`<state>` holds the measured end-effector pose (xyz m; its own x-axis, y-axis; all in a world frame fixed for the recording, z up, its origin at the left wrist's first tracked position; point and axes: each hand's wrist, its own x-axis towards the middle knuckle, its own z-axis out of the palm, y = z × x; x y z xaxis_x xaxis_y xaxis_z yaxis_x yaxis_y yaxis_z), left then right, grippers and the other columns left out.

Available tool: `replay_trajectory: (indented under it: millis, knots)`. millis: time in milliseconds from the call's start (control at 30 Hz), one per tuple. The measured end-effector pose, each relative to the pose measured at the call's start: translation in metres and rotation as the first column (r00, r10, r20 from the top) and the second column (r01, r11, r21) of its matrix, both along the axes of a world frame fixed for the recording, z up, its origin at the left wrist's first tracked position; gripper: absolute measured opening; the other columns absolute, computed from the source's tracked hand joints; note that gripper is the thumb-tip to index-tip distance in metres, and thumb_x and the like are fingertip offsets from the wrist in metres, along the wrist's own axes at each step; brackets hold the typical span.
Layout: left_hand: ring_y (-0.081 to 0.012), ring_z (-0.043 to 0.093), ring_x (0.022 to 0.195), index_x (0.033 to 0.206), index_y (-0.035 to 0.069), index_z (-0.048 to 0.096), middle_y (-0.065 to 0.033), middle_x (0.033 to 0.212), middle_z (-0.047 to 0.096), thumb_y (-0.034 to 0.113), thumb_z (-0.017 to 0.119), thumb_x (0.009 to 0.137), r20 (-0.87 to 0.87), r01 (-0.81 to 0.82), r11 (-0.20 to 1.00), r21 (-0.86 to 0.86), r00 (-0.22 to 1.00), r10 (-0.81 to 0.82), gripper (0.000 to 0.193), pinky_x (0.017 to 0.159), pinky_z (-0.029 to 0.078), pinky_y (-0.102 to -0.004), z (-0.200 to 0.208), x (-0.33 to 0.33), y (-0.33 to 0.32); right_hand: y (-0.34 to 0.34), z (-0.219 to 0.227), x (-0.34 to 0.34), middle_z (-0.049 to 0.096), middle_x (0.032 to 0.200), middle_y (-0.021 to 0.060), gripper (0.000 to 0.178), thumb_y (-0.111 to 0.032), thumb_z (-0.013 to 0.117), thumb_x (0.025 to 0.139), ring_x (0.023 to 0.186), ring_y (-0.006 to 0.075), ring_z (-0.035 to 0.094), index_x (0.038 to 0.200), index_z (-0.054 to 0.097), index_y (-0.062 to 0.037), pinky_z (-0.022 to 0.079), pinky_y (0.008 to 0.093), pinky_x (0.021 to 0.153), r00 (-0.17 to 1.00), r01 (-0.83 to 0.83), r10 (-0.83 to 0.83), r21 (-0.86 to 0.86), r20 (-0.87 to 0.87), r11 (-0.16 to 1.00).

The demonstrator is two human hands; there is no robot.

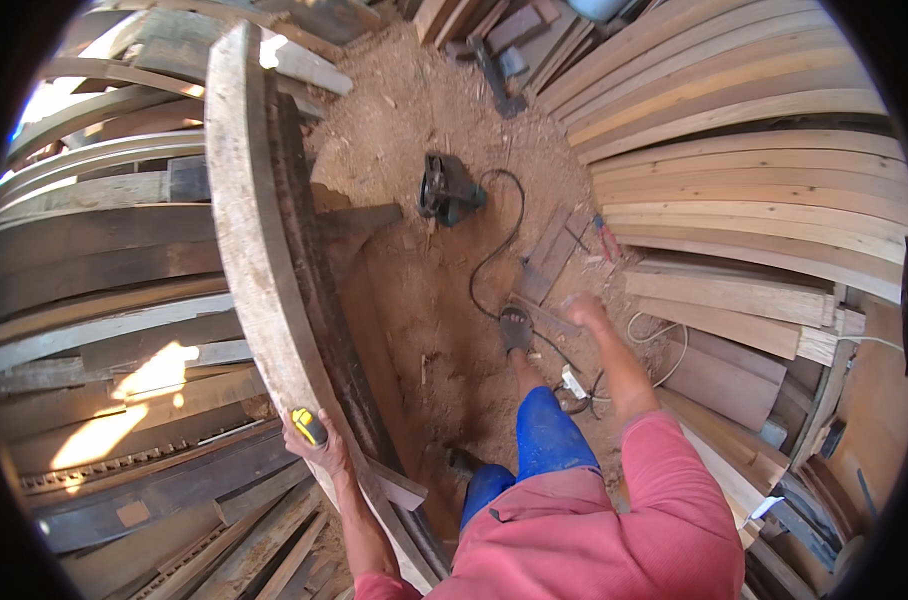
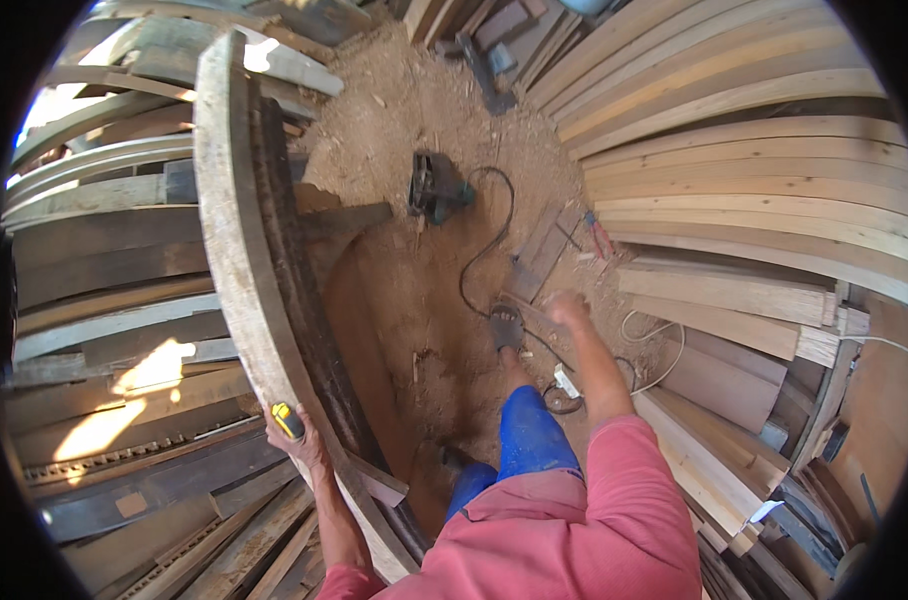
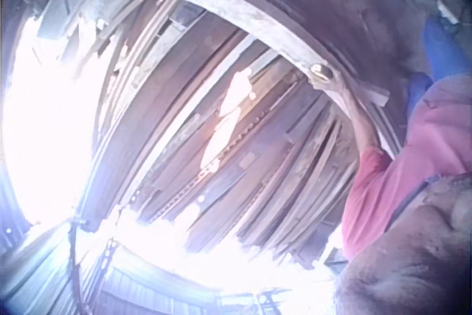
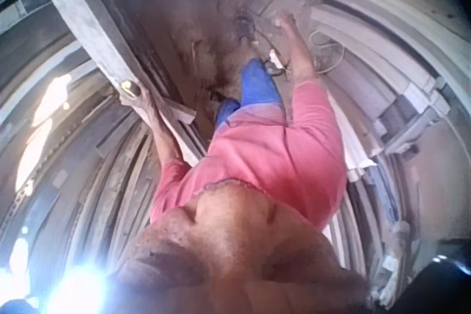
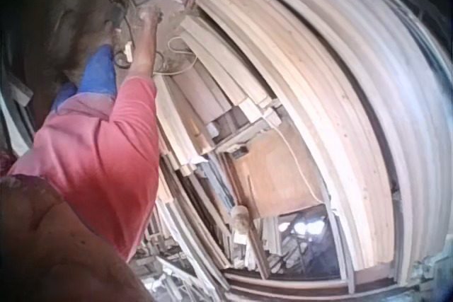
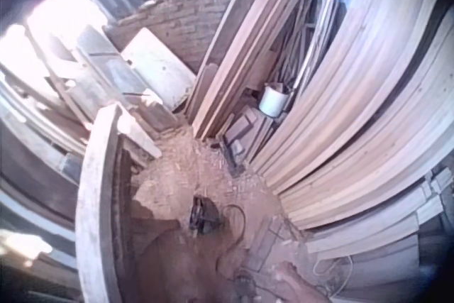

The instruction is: The person uses a tape measure and a pencil to mark lengths on a large wooden beam, referencing a piece of paper, and then moves the beam on a workshop floor.

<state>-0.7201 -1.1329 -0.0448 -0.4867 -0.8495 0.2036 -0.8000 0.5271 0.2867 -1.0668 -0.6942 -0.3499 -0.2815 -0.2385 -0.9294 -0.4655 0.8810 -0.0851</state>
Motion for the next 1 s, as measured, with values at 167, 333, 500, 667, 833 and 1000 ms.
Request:
replay_trajectory:
  millis: [167, 333, 500, 667, 833, 1000]
  knots:
    - [-0.0255, 0.044, 0.125, 0.14, -0.003, 0.039, -0.0157, 0.137, 0.045, 0.017, 0.064, 0.092, -0.156, 0.011, 0.98, 0.197, 0.987, 0.02, 0.058, 0.109, 0.032, -0.0383, 0.002, -0.009, -0.004, 0.0, -0.063, -0.04, 0.047, 0.143, 0.0178, 0.046, -0.038, 0.043, 0.095, 0.136, 0.0404, 0.038, 0.135, 0.054, -0.0184, 0.033, 0.0523, 0.11, 0.957, 0.281, -0.271, 0.107, -0.103, 0.954]
    - [-0.0307, 0.041, 0.128, 0.143, -0.005, 0.032, -0.0181, 0.141, 0.038, 0.037, 0.057, 0.095, -0.063, -0.125, 0.966, 0.227, 0.988, 0.143, 0.068, 0.108, 0.032, -0.0441, -0.003, -0.008, -0.001, -0.02, -0.125, -0.07, 0.029, 0.155, 0.0173, 0.057, -0.044, 0.048, 0.092, 0.141, 0.0401, 0.029, 0.142, 0.046, -0.0183, 0.027, 0.0519, 0.114, 0.929, 0.318, -0.274, 0.156, -0.249, 0.935]
    - [-0.0303, 0.041, 0.127, 0.15, 0.008, 0.024, -0.0171, 0.144, 0.033, 0.04, 0.049, 0.097, -0.088, -0.253, 0.906, 0.339, 0.951, 0.298, 0.067, 0.106, 0.035, -0.0449, -0.011, -0.022, 0.009, -0.004, -0.226, -0.097, 0.04, 0.147, 0.0202, 0.06, -0.042, 0.054, 0.089, 0.135, 0.0418, 0.039, 0.142, 0.047, -0.0146, 0.034, 0.051, 0.11, 0.945, 0.183, -0.125, 0.17, -0.303, 0.968]
    - [-0.0286, 0.043, 0.125, 0.146, 0.003, 0.028, -0.0168, 0.141, 0.038, 0.04, 0.049, 0.096, -0.04, -0.361, 0.881, 0.305, 0.919, 0.391, 0.066, 0.105, 0.036, -0.0436, -0.003, -0.008, 0.009, 0.003, -0.272, -0.114, 0.049, 0.136, 0.0287, 0.059, -0.042, 0.058, 0.087, 0.125, 0.042, 0.049, 0.133, 0.05, -0.0049, 0.041, 0.049, 0.103, 0.891, 0.248, -0.209, 0.047, -0.403, 0.967]
    - [-0.0271, 0.047, 0.122, 0.142, -0.001, 0.034, -0.0171, 0.135, 0.046, 0.04, 0.048, 0.097, -0.074, -0.424, 0.837, 0.347, 0.877, 0.475, 0.063, 0.104, 0.037, -0.0415, -0.001, 0.012, 0.008, 0.014, -0.288, -0.077, 0.064, 0.107, 0.0287, 0.048, -0.035, 0.062, 0.085, 0.104, 0.0431, 0.062, 0.118, 0.059, -0.0004, 0.05, 0.0482, 0.089, 0.794, 0.395, -0.357, -0.028, -0.493, 0.918]
    - [-0.0257, 0.049, 0.12, 0.141, -0.003, 0.036, -0.0182, 0.132, 0.049, 0.038, 0.046, 0.098, -0.064, -0.292, 0.927, 0.234, 0.947, 0.315, 0.06, 0.103, 0.037, -0.0384, -0.011, -0.014, 0.008, 0.014, -0.254, 0.064, 0.066, 0.102, 0.0212, 0.035, -0.035, 0.06, 0.084, 0.098, 0.0424, 0.061, 0.104, 0.065, -0.0065, 0.049, 0.0495, 0.086, 0.644, 0.475, -0.598, -0.364, -0.477, 0.801]
